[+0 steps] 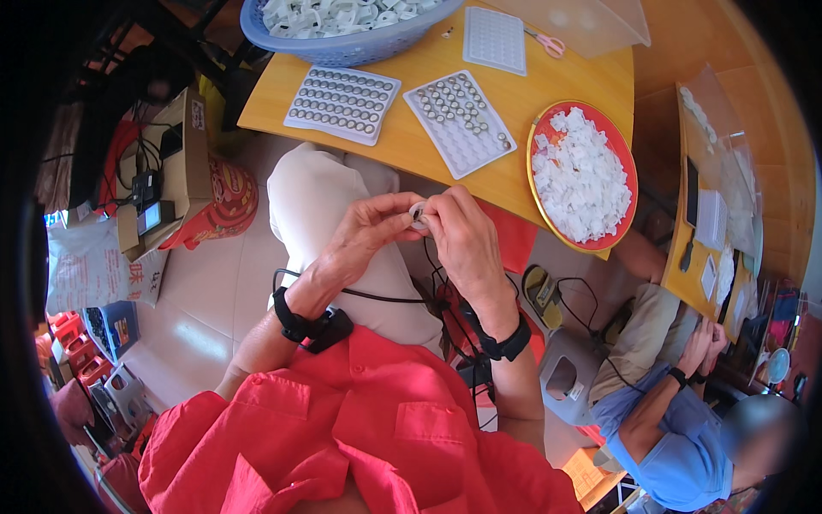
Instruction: Manually assemble small electronic or mechanical components into white plastic housings.
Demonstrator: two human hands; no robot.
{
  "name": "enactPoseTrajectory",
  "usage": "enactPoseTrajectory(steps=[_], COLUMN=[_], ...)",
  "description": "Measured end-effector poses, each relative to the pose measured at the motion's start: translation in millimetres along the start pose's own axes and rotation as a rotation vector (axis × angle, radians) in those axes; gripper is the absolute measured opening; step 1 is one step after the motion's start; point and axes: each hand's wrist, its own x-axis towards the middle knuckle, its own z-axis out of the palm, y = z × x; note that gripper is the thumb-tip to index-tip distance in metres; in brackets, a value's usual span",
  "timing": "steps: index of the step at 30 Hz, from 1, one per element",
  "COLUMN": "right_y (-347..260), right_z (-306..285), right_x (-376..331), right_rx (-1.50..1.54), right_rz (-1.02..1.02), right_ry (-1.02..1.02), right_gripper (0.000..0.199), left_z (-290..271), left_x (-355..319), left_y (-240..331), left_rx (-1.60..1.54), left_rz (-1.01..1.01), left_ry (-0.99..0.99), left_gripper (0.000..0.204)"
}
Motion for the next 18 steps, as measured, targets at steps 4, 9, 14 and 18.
enactPoseTrajectory(steps=[4, 9, 14, 18], right_y=[2.9, 2.9, 1.8, 6.5], right_z=[-2.9, -5.8, -6.3, -6.7], right_x=[-0.1, 0.0, 1.3, -3.0], right_rx=[0.048, 0.361, 0.553, 0.725], right_rz=[0.059, 0.28, 0.487, 0.511], right_ry=[-0.07, -0.096, -0.146, -0.121], right_gripper=[0.013, 0.013, 0.011, 0.006], left_z=[-0.4, 1.2, 1.8, 2.0], left_x=[0.5, -0.9, -2.7, -1.9], left_y=[0.1, 4.5, 5.5, 4.6], left_rx=[0.022, 0.038, 0.051, 0.038], left_rz=[-0.003, -0.017, -0.032, -0.053], left_ry=[-0.012, -0.049, -0.057, -0.039], left_gripper=[0.03, 0.029, 0.029, 0.029])
